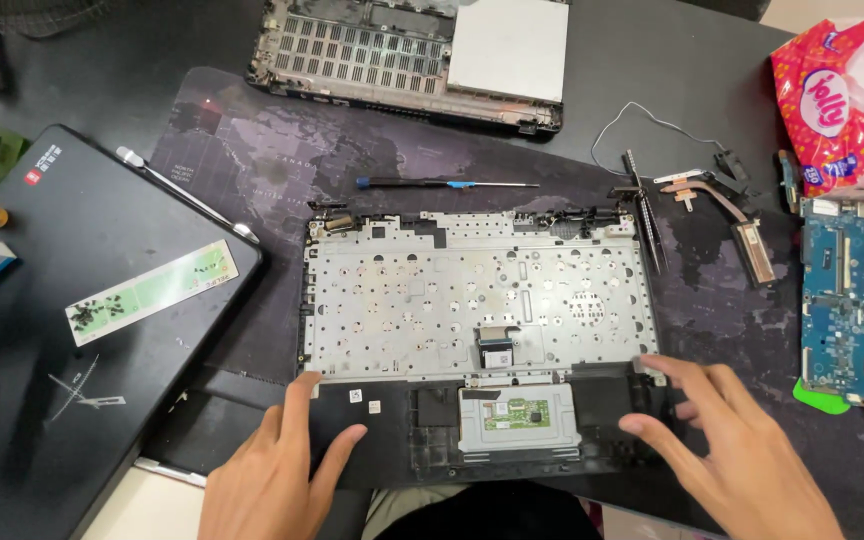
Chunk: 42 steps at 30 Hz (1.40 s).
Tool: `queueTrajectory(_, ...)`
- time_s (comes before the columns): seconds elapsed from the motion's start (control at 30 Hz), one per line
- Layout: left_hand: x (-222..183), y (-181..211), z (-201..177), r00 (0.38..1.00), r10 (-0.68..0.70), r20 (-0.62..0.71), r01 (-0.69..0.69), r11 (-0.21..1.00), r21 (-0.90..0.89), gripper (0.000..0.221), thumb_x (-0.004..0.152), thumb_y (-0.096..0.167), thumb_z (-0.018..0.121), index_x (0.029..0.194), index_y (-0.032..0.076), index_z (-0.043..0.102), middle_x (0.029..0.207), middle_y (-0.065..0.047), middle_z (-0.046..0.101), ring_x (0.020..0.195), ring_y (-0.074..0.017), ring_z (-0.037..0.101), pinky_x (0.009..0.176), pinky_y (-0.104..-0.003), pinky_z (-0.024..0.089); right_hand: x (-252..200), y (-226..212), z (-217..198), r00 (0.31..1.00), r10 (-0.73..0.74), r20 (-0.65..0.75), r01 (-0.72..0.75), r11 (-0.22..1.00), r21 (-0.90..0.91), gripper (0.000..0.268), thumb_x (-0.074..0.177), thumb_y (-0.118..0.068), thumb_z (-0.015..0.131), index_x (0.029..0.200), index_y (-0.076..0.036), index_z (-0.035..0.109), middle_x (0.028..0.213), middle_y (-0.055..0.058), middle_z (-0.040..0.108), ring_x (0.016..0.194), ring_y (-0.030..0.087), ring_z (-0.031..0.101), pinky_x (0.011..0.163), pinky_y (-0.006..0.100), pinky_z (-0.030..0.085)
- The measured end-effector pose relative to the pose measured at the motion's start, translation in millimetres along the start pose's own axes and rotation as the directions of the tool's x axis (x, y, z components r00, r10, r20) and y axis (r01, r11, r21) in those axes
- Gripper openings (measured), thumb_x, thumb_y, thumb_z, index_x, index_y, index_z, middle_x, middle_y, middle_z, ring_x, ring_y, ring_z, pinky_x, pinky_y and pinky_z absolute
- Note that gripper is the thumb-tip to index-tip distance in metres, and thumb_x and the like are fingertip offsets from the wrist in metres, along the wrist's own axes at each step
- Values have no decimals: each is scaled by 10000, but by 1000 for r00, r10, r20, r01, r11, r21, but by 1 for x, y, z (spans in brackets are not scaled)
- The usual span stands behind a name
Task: Disassembling and working on internal components of a laptop at a repair bench.
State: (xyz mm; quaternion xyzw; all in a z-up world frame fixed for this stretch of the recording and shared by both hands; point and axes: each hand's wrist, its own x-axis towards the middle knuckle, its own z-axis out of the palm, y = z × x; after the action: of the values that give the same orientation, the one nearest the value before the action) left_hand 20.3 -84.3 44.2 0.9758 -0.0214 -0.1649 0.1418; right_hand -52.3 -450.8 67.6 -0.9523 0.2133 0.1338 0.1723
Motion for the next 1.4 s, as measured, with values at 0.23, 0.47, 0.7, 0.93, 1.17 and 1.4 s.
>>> queueTrajectory(0.23, 12, -7, 22, 986, -54, 158, 42, 996, 78, 748, 826, 570, 639, 1422, 175, 417, 986, -155, 733, 818, -352, 759, 590, -484, 616, 7, -11, -3, 997, 0, 75, 2, 1000, -22, 589, 800, -470, 773, 1328, -234, 661, 1167, 51, 715, 939, 204, 768, 774, 367, 621)
queueTrajectory(0.47, 28, 14, 4, 982, -1, 191, -85, 892, 444, 685, 903, 711, 546, 1334, 181, 502, 810, -49, 721, 704, -222, 751, 507, -395, 570, 61, -4, -15, 990, -87, -111, 98, 991, 96, 362, 902, -296, 724, 1214, -114, 703, 1062, 97, 744, 856, 219, 765, 732, 370, 593)
queueTrajectory(0.7, 69, 93, -28, 911, 399, -103, -382, 911, 152, 423, 911, 459, 641, 1058, 64, 598, 832, -136, 666, 746, -324, 696, 505, -420, 556, 134, -1, -3, 834, -346, -430, 364, 931, -43, 321, 921, -167, 785, 1178, 5, 698, 1032, 171, 654, 829, 291, 691, 734, 404, 551)
queueTrajectory(0.93, 123, 142, 0, 751, 612, -250, -648, 756, -94, 348, 917, 283, 724, 1064, -1, 586, 903, -179, 614, 892, -374, 611, 728, -481, 522, 148, 11, -18, 848, -246, -470, 276, 961, -5, 202, 926, -107, 784, 1039, 35, 698, 1005, 152, 693, 877, 272, 712, 797, 382, 569)
queueTrajectory(1.17, 157, 171, 30, 621, 679, -392, -757, 650, -73, 367, 873, 254, 744, 1092, -14, 620, 998, -164, 563, 966, -354, 563, 846, -483, 472, 146, 34, -30, 751, -224, -621, 555, 723, 411, 208, 1132, -80, 693, 1149, 79, 559, 1134, 166, 685, 1000, 176, 677, 918, 285, 571)
queueTrajectory(1.4, 163, 180, 43, 675, 667, -315, -713, 699, -48, 155, 955, 145, 692, 892, 11, 645, 893, -132, 574, 877, -324, 577, 797, -452, 476, 141, 1, 19, 877, -218, -428, 478, 319, 818, 323, 1099, -136, 587, 1379, 3, 507, 936, 114, 675, 799, 133, 659, 762, 262, 581)
